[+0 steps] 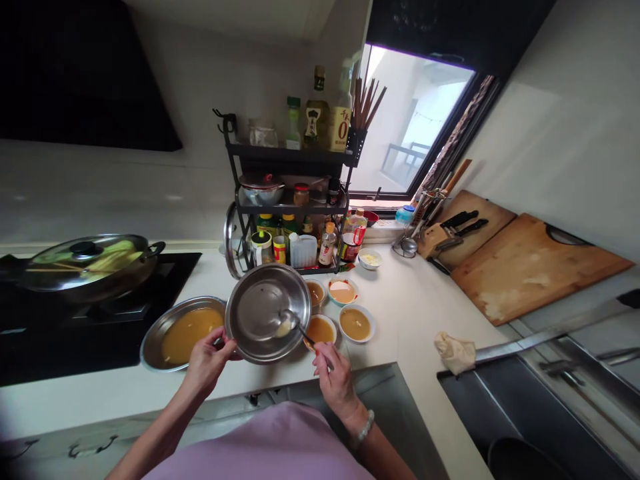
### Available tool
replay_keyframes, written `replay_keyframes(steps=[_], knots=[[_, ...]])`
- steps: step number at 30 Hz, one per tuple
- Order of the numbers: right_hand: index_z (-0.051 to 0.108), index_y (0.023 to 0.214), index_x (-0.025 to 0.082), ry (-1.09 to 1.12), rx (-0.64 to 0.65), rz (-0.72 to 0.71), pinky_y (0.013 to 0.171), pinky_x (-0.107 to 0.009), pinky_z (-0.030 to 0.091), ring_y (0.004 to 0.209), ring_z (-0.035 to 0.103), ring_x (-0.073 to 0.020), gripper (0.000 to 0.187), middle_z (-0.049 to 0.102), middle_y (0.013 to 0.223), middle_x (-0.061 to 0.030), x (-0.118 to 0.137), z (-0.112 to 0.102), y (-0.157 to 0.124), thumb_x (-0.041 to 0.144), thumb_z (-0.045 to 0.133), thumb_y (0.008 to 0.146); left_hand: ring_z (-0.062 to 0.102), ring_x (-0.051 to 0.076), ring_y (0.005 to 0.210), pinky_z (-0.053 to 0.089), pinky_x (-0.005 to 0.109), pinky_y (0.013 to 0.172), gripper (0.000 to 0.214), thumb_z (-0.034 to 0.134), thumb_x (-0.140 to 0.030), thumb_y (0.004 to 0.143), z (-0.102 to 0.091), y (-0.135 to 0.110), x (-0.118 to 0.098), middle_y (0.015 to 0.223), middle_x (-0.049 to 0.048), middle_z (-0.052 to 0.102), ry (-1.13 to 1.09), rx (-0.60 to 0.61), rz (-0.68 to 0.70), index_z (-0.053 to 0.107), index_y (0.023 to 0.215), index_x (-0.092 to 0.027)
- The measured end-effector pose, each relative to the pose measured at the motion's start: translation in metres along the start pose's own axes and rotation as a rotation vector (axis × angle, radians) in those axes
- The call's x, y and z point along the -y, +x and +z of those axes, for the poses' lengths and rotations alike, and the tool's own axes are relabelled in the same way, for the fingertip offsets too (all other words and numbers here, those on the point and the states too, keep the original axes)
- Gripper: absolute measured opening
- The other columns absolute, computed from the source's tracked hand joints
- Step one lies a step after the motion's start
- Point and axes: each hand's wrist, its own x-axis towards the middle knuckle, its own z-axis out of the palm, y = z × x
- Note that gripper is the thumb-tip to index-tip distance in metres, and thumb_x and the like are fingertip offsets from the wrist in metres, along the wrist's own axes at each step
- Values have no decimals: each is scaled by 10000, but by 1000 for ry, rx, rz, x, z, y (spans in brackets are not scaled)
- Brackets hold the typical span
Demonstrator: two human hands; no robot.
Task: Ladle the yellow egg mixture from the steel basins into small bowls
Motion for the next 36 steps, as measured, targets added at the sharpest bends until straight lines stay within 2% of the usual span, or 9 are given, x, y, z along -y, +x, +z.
replay_keyframes(steps=[3,6,10,15,19,25,29,36], knots=[[590,919,175,159,-181,226,399,-224,490,440,556,-115,280,587,574,17,-1,7,-3,439,519,862,465,77,464,500,230,474,287,708,-261,536,1,-1,2,514,-84,445,-11,-24,-27,432,525,-183],[560,859,167,317,-325,381,365,-211,441,438,558,-130,317,575,524,25,1,6,3,478,582,802,470,81,466,497,232,468,317,725,-269,528,-3,-1,2,501,-81,467,-66,-35,-70,420,519,-181],[554,820,175,379,-381,414,375,-207,421,453,566,-133,290,603,544,12,14,-12,12,445,638,756,473,70,475,509,233,489,328,750,-262,519,-14,-1,10,522,-81,474,-155,-54,-140,436,525,-167],[566,873,171,279,-452,338,403,-228,444,481,578,-144,293,620,569,2,26,-47,14,426,647,754,488,64,452,507,229,501,256,755,-226,509,-24,2,32,506,-73,503,-251,-99,-269,518,571,-152],[580,922,163,55,-422,247,445,-267,482,459,573,-146,310,629,593,-3,25,-68,5,446,599,798,525,74,463,497,220,488,230,761,-184,483,-26,5,46,540,-50,554,-320,-115,-313,560,583,-140],[617,961,170,-240,-233,103,547,-275,517,518,589,-141,294,643,686,-23,8,-77,-18,424,498,871,558,82,495,506,213,495,186,748,-126,488,-24,10,61,556,-47,573,-401,-157,-336,591,587,-137],[626,987,181,-280,-168,53,570,-271,520,571,597,-141,272,650,793,-43,1,-78,-26,383,472,889,571,99,501,520,228,483,185,733,-95,482,-23,15,76,561,-39,586,-447,-187,-350,591,594,-132],[620,1008,183,-299,-134,50,566,-268,518,581,591,-141,256,629,807,-46,-3,-81,-30,354,466,898,550,89,488,522,221,472,199,748,-103,515,-18,21,100,557,-28,592,-471,-183,-347,569,595,-137]])
